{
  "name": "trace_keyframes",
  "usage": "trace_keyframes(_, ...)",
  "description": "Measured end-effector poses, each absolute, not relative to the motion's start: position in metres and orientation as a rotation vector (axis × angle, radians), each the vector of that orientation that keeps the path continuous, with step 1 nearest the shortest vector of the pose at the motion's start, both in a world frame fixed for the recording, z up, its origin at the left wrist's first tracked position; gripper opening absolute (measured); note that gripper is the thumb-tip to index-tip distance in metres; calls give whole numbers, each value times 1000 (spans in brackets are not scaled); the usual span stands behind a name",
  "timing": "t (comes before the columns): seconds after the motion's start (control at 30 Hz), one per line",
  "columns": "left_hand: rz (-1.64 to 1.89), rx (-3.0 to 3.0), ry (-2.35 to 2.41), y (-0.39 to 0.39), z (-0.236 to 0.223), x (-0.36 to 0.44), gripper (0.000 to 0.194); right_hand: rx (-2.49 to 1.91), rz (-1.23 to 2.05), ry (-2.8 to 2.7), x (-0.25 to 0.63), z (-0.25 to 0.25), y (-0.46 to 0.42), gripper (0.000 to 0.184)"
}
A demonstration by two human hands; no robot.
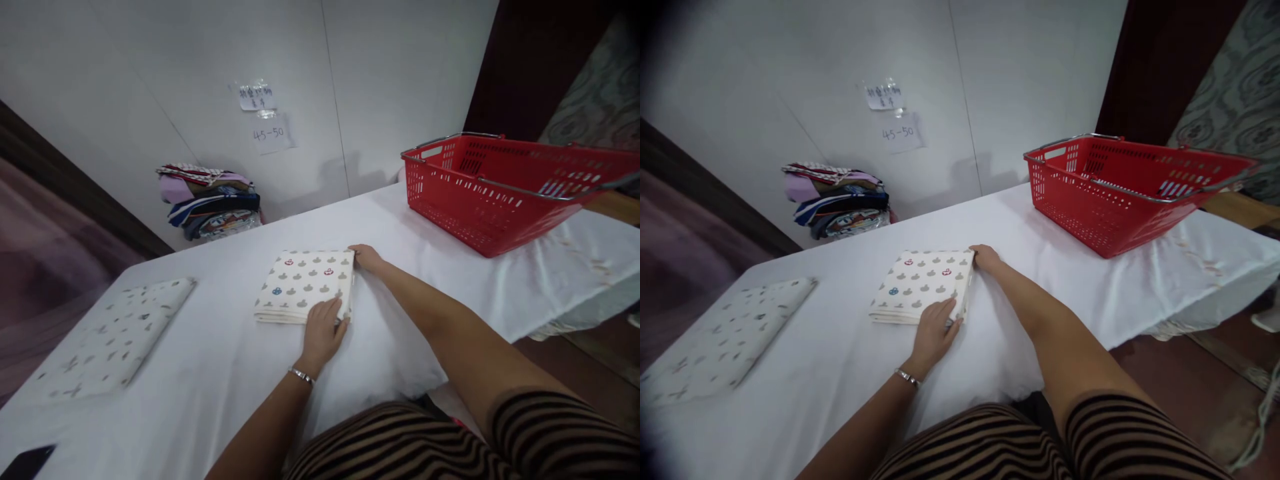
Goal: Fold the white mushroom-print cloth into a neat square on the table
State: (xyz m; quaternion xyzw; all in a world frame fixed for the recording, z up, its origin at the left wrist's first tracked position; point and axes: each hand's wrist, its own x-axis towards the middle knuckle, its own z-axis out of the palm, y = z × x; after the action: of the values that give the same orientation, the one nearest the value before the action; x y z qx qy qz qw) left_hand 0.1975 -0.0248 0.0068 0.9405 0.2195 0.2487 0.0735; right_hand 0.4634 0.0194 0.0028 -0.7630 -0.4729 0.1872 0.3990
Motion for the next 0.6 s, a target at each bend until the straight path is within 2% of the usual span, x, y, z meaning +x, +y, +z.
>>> trace_keyframes(0.1,749,2825,601,-25,8,192,42,-1964,388,-1160,458,7,-3,39)
trace_keyframes(0.23,813,2818,645,-30,10,186,43,-1935,337,-1269,439,6,-46,25)
trace_keyframes(0.37,861,2769,749,-35,12,185,37,-1804,576,-1319,412,8,-79,16)
trace_keyframes(0.6,814,2709,797,-32,18,191,20,-1733,1026,-967,381,21,-83,8)
